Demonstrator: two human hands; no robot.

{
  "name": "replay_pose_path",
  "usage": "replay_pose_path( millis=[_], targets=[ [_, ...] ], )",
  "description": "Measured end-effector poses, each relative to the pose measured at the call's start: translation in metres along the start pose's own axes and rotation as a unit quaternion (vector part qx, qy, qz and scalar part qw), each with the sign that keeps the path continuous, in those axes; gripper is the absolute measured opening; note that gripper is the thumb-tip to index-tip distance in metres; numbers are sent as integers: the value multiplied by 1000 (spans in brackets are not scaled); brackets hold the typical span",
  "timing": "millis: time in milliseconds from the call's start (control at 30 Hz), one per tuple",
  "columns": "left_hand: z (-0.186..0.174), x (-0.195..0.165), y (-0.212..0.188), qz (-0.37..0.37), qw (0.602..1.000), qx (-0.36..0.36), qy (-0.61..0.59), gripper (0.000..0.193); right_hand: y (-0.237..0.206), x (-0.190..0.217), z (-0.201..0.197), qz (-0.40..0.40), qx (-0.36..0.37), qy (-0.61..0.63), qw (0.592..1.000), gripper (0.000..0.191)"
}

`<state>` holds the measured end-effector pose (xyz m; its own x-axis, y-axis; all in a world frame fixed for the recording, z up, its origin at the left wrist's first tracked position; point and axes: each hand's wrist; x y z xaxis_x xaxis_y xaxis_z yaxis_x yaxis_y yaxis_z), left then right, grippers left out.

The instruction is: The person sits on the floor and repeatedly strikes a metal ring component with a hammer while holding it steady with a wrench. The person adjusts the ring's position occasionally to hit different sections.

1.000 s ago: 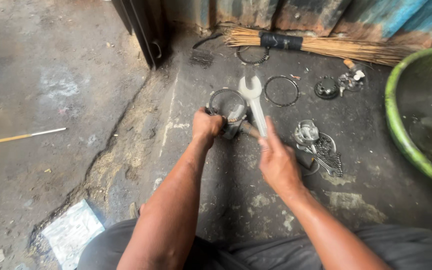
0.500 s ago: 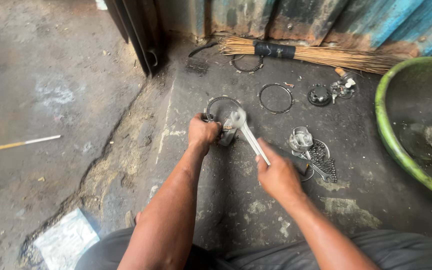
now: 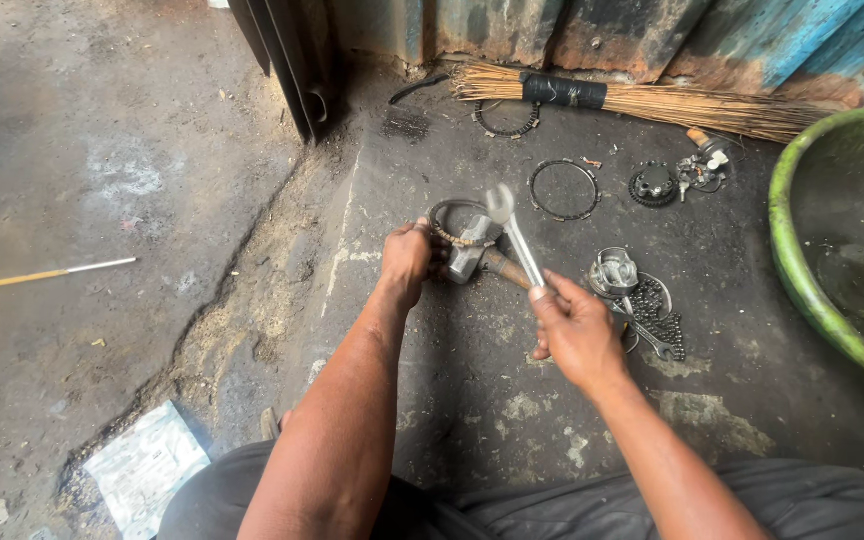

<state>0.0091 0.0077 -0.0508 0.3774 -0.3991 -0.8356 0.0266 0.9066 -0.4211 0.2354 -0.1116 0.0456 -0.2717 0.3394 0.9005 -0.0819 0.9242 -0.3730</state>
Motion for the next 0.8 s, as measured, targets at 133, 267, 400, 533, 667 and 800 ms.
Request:
replay_pose_path(
  millis=[133,267,400,533,667,800],
  targets=[
    [5,-8,-11,-6,1000,-5,17,29,-3,-1,2,-22,-4,-36,999,43],
    [13,-9,-17,4,997,-26,66,31,-3,-1,2,-13,-9,-36,999,40],
    [15,-6,-15,19,996,-25,79,33,-6,0,3,39,2,-42,998,38],
    [13,-8,-14,-8,996,-63,62,34,-12,5,7,29,-4,-43,999,41],
    [14,-16,-19,-29,994,-54,91,44,-17,13,14,38,6,-128,991,49],
    [17,-21,-24,-3,980,-66,189,54,-22,19,17,36,11,-187,982,47]
  ],
)
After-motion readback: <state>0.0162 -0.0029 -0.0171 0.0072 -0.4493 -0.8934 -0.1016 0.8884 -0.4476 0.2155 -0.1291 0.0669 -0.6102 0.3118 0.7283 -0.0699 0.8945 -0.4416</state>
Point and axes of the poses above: each hand's wrist, its own y-axis towards the middle knuckle, its own z-axis out of the palm, x = y × z, and after that the axes turned 9 degrees about x, right-handed
